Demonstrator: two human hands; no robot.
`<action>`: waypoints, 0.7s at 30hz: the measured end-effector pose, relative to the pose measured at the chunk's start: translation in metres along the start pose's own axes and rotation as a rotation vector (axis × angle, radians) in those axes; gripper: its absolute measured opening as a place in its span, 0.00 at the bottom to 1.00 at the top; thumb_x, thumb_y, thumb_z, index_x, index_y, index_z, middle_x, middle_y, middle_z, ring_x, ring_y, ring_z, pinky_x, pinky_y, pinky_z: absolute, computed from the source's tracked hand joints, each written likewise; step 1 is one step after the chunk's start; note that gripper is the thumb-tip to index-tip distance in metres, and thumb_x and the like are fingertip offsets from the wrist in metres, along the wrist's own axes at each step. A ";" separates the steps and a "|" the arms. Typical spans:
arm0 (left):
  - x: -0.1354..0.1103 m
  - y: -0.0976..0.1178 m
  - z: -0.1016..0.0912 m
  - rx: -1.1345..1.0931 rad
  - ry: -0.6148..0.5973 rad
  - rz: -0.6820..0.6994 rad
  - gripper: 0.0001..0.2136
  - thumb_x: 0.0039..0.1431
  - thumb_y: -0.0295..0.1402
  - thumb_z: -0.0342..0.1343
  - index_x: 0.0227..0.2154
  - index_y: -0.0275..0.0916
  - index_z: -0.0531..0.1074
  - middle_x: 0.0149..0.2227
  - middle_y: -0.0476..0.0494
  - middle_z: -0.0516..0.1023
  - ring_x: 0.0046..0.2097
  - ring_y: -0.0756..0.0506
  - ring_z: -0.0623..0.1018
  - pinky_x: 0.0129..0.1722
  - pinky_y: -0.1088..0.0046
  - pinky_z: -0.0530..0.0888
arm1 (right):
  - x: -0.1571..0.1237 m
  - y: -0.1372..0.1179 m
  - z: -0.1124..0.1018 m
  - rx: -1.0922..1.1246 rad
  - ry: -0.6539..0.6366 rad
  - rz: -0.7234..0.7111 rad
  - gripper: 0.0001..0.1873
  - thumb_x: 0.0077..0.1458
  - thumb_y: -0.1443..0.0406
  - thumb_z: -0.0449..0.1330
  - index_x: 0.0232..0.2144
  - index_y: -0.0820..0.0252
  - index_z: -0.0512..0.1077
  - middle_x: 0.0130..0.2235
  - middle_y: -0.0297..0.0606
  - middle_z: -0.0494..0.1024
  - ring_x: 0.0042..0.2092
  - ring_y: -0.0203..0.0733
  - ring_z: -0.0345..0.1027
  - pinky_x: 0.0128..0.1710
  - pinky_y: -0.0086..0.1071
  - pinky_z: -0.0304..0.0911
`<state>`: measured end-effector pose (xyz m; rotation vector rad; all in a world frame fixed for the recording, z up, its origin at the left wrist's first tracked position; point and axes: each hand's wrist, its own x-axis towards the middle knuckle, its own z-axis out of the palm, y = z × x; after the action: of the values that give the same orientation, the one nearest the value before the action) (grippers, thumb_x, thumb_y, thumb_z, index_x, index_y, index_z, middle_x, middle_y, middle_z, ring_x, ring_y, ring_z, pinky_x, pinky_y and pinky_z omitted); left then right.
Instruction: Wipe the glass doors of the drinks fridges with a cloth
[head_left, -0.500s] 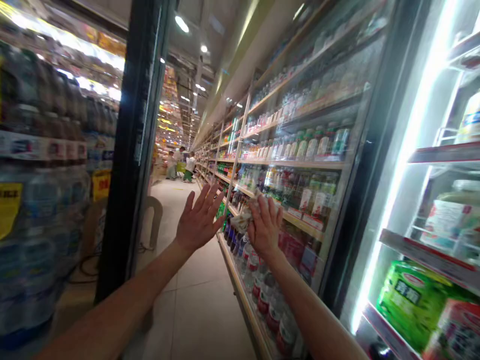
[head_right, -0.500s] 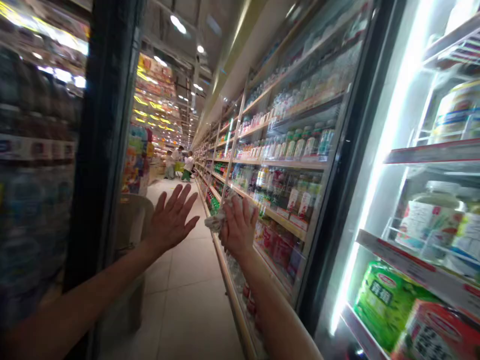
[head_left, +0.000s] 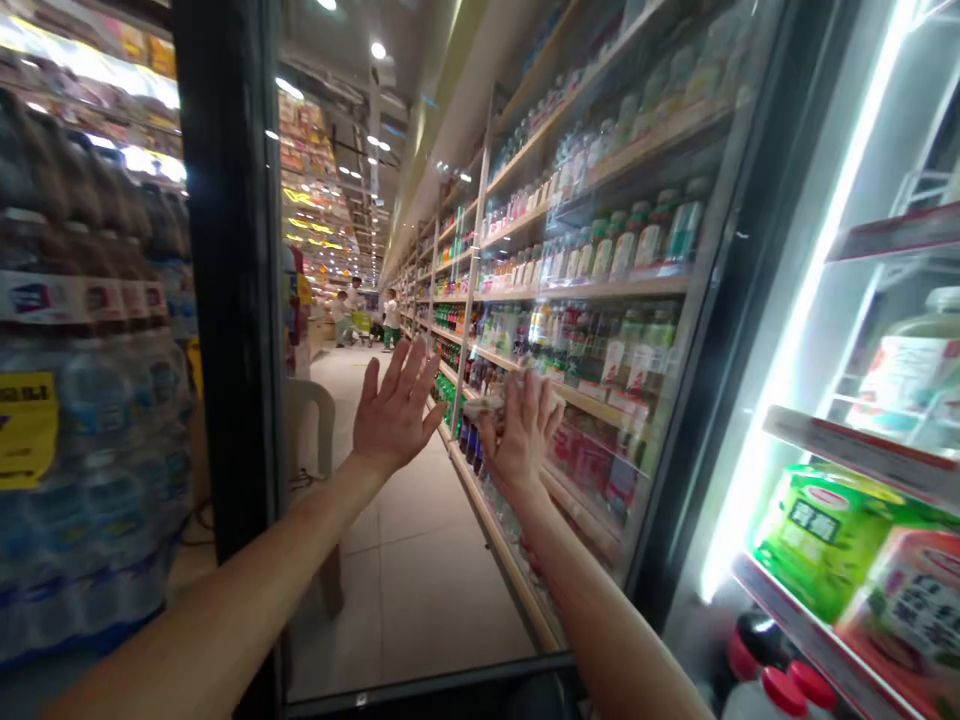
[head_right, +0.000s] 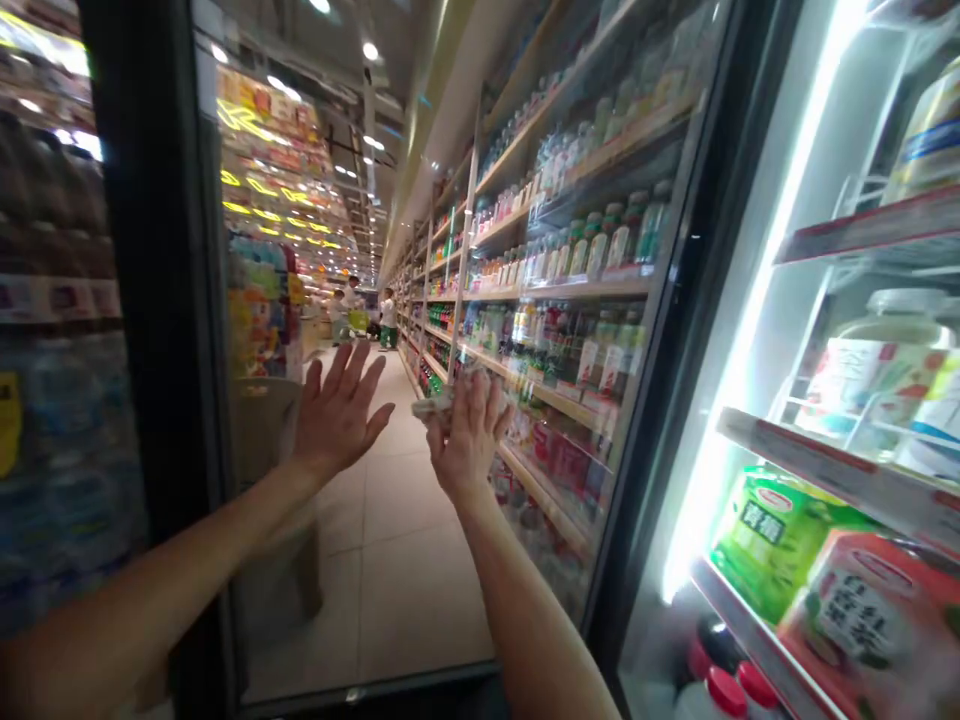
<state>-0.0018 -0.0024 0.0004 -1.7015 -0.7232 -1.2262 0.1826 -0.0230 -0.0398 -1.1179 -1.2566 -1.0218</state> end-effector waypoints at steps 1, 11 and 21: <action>0.000 0.000 0.000 -0.010 0.000 -0.003 0.30 0.60 0.39 0.49 0.63 0.40 0.47 0.64 0.38 0.53 0.66 0.43 0.48 0.64 0.58 0.43 | -0.002 0.002 -0.001 -0.003 -0.023 -0.055 0.27 0.59 0.57 0.47 0.59 0.58 0.58 0.61 0.48 0.58 0.65 0.52 0.38 0.60 0.56 0.38; -0.001 0.000 0.003 -0.028 -0.025 -0.029 0.30 0.60 0.39 0.49 0.63 0.41 0.47 0.64 0.39 0.51 0.66 0.43 0.47 0.64 0.59 0.41 | 0.007 0.070 -0.013 -0.028 0.222 0.429 0.27 0.59 0.61 0.41 0.59 0.59 0.58 0.62 0.50 0.54 0.65 0.54 0.40 0.58 0.59 0.40; -0.032 0.006 -0.004 0.054 -0.020 0.035 0.32 0.59 0.34 0.50 0.64 0.38 0.43 0.64 0.35 0.52 0.66 0.44 0.43 0.64 0.58 0.43 | -0.031 0.066 -0.017 -0.085 0.112 0.197 0.22 0.59 0.64 0.45 0.55 0.60 0.64 0.59 0.50 0.61 0.64 0.51 0.46 0.59 0.55 0.43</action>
<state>-0.0090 -0.0072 -0.0316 -1.6774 -0.7295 -1.1568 0.2481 -0.0285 -0.0745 -1.2071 -1.0011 -0.9816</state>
